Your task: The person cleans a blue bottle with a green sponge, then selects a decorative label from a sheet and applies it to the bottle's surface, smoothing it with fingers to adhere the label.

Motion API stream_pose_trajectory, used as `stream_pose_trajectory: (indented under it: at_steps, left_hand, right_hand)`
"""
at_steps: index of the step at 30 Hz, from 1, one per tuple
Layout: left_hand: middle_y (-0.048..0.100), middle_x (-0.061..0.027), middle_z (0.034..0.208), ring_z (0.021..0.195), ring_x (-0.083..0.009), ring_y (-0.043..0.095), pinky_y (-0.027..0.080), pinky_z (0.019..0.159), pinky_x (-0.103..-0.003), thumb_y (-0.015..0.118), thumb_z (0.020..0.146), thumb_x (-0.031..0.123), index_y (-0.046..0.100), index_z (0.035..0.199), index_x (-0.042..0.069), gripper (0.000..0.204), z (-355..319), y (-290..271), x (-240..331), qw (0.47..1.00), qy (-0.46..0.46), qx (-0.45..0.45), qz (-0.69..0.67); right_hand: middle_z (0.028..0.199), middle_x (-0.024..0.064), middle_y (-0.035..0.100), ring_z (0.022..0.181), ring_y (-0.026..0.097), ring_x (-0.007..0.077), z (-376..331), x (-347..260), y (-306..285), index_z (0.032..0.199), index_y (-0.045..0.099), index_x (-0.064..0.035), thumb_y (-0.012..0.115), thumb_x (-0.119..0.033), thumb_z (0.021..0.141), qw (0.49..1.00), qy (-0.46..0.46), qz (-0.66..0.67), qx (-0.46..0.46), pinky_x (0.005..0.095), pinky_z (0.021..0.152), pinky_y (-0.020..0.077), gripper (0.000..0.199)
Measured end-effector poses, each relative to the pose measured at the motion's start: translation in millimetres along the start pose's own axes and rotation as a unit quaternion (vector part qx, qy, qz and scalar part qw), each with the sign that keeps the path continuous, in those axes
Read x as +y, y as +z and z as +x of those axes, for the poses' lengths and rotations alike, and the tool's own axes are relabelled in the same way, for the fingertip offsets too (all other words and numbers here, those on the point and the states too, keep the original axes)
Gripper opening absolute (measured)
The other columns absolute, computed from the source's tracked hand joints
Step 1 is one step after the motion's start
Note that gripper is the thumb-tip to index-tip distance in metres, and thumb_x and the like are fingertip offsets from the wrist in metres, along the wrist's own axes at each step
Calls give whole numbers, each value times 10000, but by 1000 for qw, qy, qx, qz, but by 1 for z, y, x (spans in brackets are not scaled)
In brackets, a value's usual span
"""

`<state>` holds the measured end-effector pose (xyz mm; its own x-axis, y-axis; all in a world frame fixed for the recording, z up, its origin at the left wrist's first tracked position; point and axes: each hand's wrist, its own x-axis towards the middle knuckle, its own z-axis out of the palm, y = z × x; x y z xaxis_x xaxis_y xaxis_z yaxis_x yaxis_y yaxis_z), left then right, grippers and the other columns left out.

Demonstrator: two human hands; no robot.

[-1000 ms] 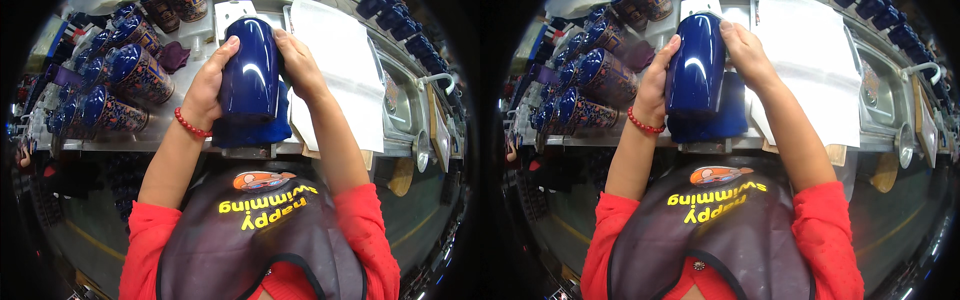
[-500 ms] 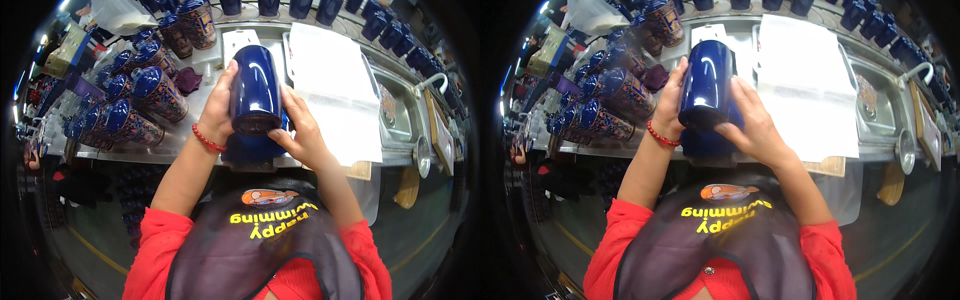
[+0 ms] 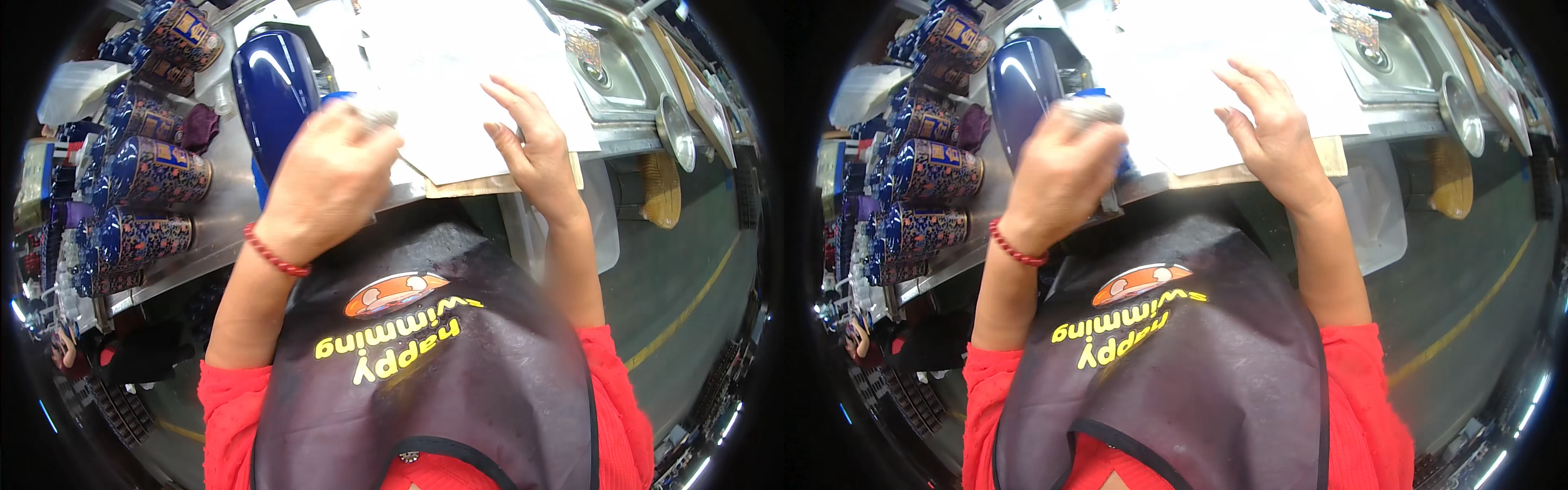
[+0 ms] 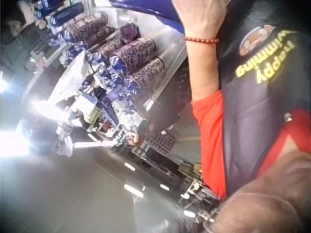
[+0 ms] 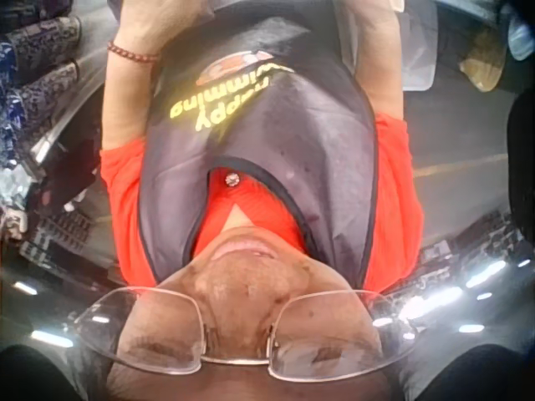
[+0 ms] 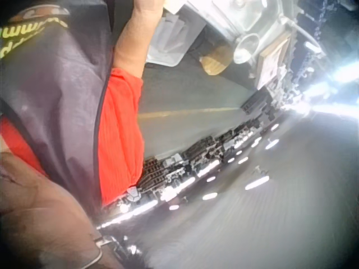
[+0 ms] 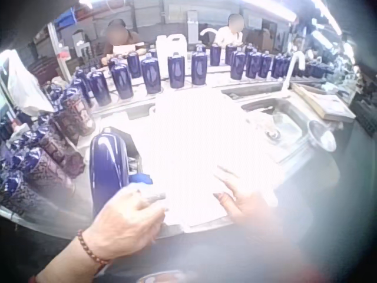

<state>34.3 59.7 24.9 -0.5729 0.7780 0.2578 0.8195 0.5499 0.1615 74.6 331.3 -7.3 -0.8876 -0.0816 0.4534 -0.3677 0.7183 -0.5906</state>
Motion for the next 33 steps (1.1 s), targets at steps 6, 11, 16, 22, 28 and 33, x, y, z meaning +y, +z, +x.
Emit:
stream_pose_trajectory:
  at_steps: [6,11,16,22,28,33]
  left_hand:
    - [616,-152,968,1068,-322,567,435,974,-396,650,824,66,610,1136,64,315,31,42,31,993,29,-78,82]
    - [602,-110,892,904,-278,600,491,816,-369,635,819,20,581,902,60,107,45,49,22,994,71,-77,43]
    - [605,-188,853,832,-390,618,517,727,-435,603,818,-36,570,941,14,138,54,40,7,993,-20,-69,-99]
    - [596,-208,849,820,-406,609,512,752,-443,569,795,-46,570,954,-2,166,66,38,5,982,-57,-85,-157]
    - [602,-137,923,905,-325,592,492,812,-399,675,864,112,597,955,53,134,72,18,5,958,-36,-195,-206]
    - [596,-138,930,918,-307,586,491,816,-384,725,926,244,638,980,59,211,83,20,8,943,-55,-249,-214]
  right_hand:
    - [1335,187,626,1032,624,297,-41,16,-21,1260,661,-23,695,-43,905,998,59,32,17,347,849,519,358]
    - [1353,148,640,850,610,148,-50,28,-32,1291,661,-43,692,-66,930,995,89,42,34,265,695,496,363]
    - [1356,198,613,1017,628,324,-51,33,-39,1242,665,-23,718,-93,900,998,39,-35,16,371,853,519,353]
    - [1316,198,608,1174,568,403,-47,31,-36,1104,692,-35,758,-104,837,989,41,-135,-50,464,972,481,284]
    - [1286,182,616,1227,556,396,-42,38,-28,895,685,-33,761,-95,826,995,21,-98,-12,475,979,468,120]
    - [1286,180,605,1241,547,379,-38,43,-29,870,653,-64,709,-93,833,996,2,-89,-8,464,920,473,73]
